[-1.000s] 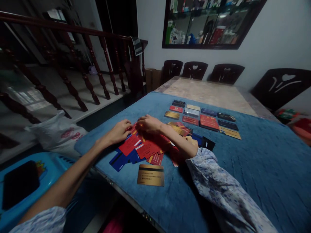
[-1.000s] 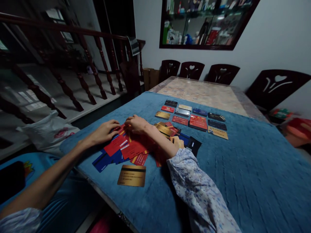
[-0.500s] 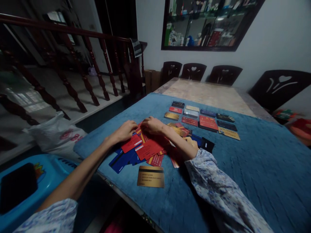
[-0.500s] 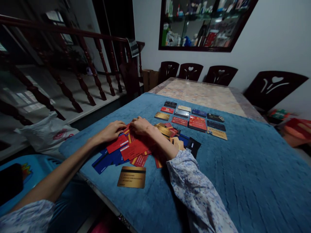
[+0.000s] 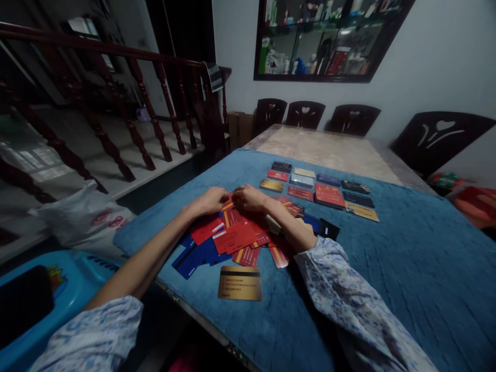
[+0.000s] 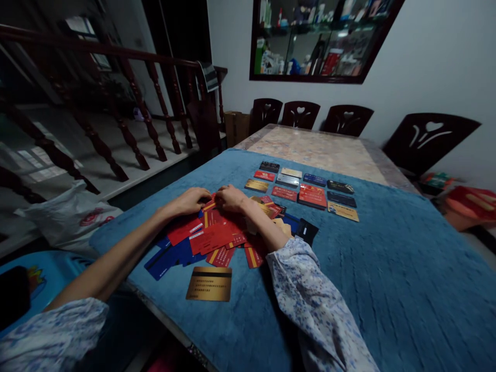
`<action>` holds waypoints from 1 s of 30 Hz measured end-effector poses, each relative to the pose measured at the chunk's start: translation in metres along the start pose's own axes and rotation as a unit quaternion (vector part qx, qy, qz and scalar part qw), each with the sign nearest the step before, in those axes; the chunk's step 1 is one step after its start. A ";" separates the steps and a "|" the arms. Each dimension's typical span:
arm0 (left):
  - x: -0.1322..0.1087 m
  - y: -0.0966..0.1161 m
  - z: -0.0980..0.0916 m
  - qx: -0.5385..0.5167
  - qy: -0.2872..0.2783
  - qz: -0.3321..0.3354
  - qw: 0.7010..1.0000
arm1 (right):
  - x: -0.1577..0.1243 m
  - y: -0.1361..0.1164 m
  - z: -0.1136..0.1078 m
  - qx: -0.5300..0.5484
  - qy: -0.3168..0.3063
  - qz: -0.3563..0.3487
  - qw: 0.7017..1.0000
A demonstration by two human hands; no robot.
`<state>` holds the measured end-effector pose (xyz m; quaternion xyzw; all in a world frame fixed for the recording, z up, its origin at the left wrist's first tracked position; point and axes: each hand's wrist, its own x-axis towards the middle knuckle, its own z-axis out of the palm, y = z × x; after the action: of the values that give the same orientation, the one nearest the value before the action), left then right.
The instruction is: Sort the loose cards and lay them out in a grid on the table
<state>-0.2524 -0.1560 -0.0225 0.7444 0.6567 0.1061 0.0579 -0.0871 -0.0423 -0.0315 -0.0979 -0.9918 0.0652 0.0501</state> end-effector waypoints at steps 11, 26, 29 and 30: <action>-0.010 0.001 0.007 -0.013 0.055 -0.010 0.998 | -0.007 0.008 0.000 0.006 0.012 -0.029 0.999; -0.015 -0.005 0.010 -0.010 0.074 0.038 0.996 | -0.006 0.016 0.004 0.014 0.034 -0.038 0.999; -0.016 -0.005 0.010 -0.010 0.073 0.041 0.996 | -0.006 0.016 0.004 0.011 0.027 -0.041 0.999; -0.016 -0.005 0.010 -0.012 0.072 0.042 0.996 | -0.006 0.015 0.004 0.008 0.024 -0.042 0.999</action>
<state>-0.2571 -0.1706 -0.0343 0.7611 0.6260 0.1694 0.0148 -0.0789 -0.0290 -0.0378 -0.0570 -0.9930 0.0685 0.0769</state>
